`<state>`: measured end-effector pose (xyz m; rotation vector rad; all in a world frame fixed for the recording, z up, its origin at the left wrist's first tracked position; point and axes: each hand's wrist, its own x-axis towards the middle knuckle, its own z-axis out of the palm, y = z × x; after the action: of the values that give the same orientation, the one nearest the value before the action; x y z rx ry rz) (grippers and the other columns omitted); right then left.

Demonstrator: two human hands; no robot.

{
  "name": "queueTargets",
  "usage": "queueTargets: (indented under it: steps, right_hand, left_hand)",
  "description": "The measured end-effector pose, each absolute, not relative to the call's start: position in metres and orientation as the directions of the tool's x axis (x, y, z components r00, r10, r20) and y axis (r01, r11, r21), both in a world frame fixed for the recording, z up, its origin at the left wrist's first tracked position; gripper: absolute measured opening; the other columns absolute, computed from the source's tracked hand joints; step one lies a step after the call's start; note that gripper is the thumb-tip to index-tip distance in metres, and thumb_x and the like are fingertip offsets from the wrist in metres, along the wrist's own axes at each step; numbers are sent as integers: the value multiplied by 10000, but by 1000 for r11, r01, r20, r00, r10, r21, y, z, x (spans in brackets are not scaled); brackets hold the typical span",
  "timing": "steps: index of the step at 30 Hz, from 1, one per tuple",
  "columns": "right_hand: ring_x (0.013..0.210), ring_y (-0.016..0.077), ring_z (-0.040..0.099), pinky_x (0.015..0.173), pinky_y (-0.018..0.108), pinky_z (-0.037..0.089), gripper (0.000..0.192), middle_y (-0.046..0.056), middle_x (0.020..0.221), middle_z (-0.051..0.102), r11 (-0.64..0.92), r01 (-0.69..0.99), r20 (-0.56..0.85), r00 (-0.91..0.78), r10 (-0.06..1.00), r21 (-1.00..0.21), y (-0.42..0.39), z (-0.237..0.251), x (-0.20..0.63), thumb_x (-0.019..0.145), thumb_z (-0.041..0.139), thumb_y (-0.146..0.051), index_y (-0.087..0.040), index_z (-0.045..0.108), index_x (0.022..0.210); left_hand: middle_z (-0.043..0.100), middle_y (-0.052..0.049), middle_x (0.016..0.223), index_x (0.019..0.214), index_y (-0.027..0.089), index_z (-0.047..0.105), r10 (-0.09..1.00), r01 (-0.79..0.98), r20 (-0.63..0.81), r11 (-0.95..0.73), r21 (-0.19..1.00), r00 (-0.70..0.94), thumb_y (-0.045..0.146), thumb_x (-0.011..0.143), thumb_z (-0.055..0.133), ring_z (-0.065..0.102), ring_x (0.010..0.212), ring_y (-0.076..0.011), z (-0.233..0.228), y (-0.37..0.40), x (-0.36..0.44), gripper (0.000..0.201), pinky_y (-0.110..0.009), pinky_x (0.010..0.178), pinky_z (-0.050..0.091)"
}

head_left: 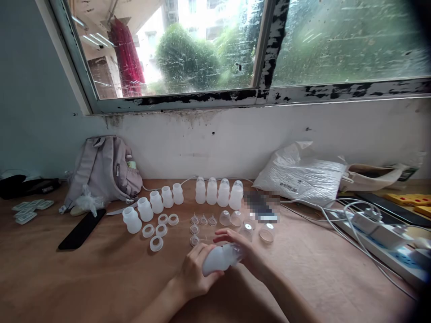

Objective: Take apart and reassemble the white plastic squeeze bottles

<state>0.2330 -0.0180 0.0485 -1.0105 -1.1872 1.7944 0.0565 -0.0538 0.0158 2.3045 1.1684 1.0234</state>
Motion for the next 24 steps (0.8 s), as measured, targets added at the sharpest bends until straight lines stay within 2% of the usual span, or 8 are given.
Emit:
queueTargets:
  steps: [3, 8, 14, 17, 21, 24]
  right_hand:
    - [661, 183, 564, 502, 293, 346, 369, 119, 999, 596, -306, -180, -224, -371, 901, -935, -16, 58, 236, 720, 432, -553, -287, 620, 893]
    - [700, 242, 586, 538, 357, 315, 452, 174, 864, 629, -296, -194, -237, -278, 931, -935, -17, 58, 230, 708, 356, -616, -276, 642, 789]
    - [801, 276, 587, 634, 417, 345, 428, 183, 921, 631, -307, -292, -147, -463, 874, -906, -20, 73, 241, 751, 375, -574, -279, 646, 899]
    - [917, 285, 556, 716, 429, 351, 353, 155, 992, 622, -283, -373, -80, -475, 876, -884, -19, 71, 242, 764, 422, -514, -281, 641, 914]
    - [1048, 264, 489, 835, 415, 342, 322, 86, 1044, 611, -213, -506, 1, -389, 921, -836, -21, 62, 236, 780, 426, -477, -259, 622, 912]
    - [1066, 259, 475, 883, 410, 327, 344, 80, 1046, 602, -154, -499, 46, -366, 929, -853, -22, 57, 232, 753, 461, -478, -224, 602, 936]
  left_hand:
    - [550, -89, 1016, 1126, 188, 452, 844, 584, 405, -535, 610, 351, 326, 706, 574, 514, 921, -232, 16, -55, 64, 459, -372, 814, 434]
    - [513, -86, 1090, 1177, 191, 404, 835, 577, 356, -549, 606, 420, 275, 761, 490, 464, 1002, -229, 21, -55, 59, 433, -410, 899, 363]
    - [447, -105, 1176, 1253, 184, 313, 842, 431, 278, -487, 760, 462, 265, 860, 312, 411, 1113, -182, 23, -50, 54, 402, -362, 961, 333]
    - [449, -103, 1197, 1237, 195, 328, 841, 409, 264, -475, 779, 473, 295, 831, 403, 411, 1123, -200, 21, -49, 55, 424, -371, 961, 329]
    - [493, -89, 1145, 1164, 208, 398, 862, 387, 284, -453, 803, 420, 287, 742, 552, 458, 1059, -216, 18, -50, 58, 456, -363, 913, 367]
    - [531, -74, 1057, 1100, 196, 456, 867, 378, 301, -454, 807, 398, 274, 693, 604, 501, 978, -212, 18, -49, 60, 440, -343, 852, 404]
